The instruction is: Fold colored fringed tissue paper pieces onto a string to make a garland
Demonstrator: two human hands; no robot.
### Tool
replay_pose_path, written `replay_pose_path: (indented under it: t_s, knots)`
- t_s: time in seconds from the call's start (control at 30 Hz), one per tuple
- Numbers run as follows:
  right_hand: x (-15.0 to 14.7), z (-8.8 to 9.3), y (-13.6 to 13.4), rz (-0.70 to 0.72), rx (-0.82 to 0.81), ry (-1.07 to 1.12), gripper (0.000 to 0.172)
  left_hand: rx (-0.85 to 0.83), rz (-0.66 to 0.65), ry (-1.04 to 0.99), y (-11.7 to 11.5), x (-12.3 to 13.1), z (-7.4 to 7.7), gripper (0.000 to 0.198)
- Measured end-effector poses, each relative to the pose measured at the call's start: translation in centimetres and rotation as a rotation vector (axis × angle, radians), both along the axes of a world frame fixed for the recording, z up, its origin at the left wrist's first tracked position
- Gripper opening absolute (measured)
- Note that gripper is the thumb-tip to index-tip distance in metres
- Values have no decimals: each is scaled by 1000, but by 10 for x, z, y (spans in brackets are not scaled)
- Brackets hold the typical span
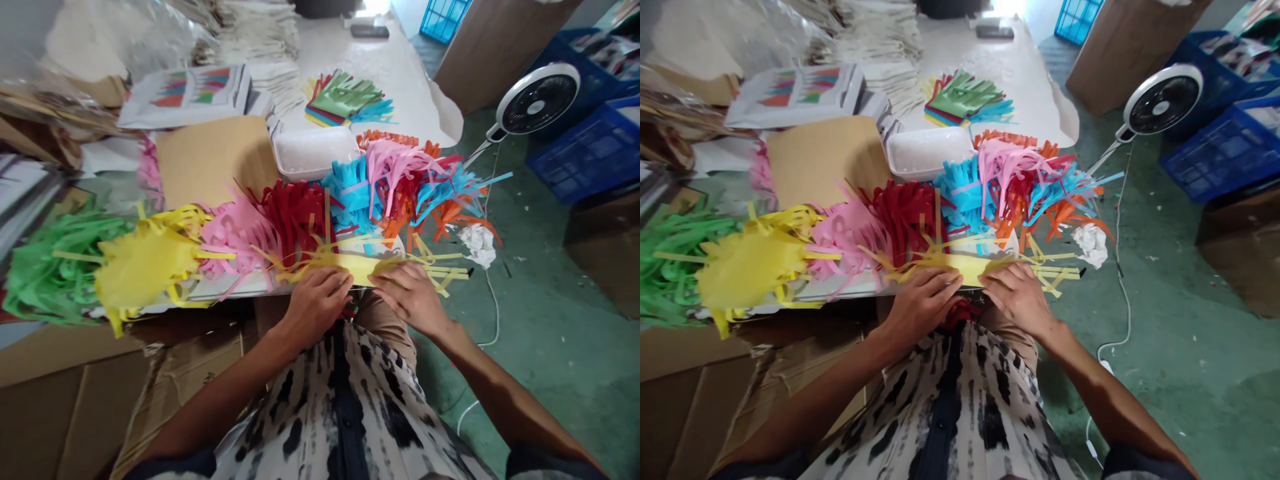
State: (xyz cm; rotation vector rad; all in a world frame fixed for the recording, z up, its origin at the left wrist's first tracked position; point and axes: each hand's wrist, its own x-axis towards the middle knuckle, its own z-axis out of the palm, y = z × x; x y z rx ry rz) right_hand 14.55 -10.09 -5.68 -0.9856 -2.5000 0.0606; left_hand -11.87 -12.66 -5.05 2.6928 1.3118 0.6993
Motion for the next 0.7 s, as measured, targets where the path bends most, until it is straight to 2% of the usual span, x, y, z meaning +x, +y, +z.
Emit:
replay_pose_path:
  t_s: [0.13, 0.3, 0.43, 0.57, 0.7]
  knots:
    - [7, 6, 13, 85, -57, -18, 26, 55, -46, -26, -1, -2, -4, 22]
    - [6, 6, 12, 132, -20, 45, 19, 100, -4, -83, 0, -1, -16, 30]
    - [3, 8, 8, 88, -61, 91, 12, 33, -44, -176, 3, -4, -7, 19]
    - [-7, 12, 8, 46, -147, 69, 26, -43, 25, -240, 7, -2, 4, 15]
    - [-15, 14, 12, -40, -190, 90, 18, -51, 89, -172, 8, -1, 8, 15]
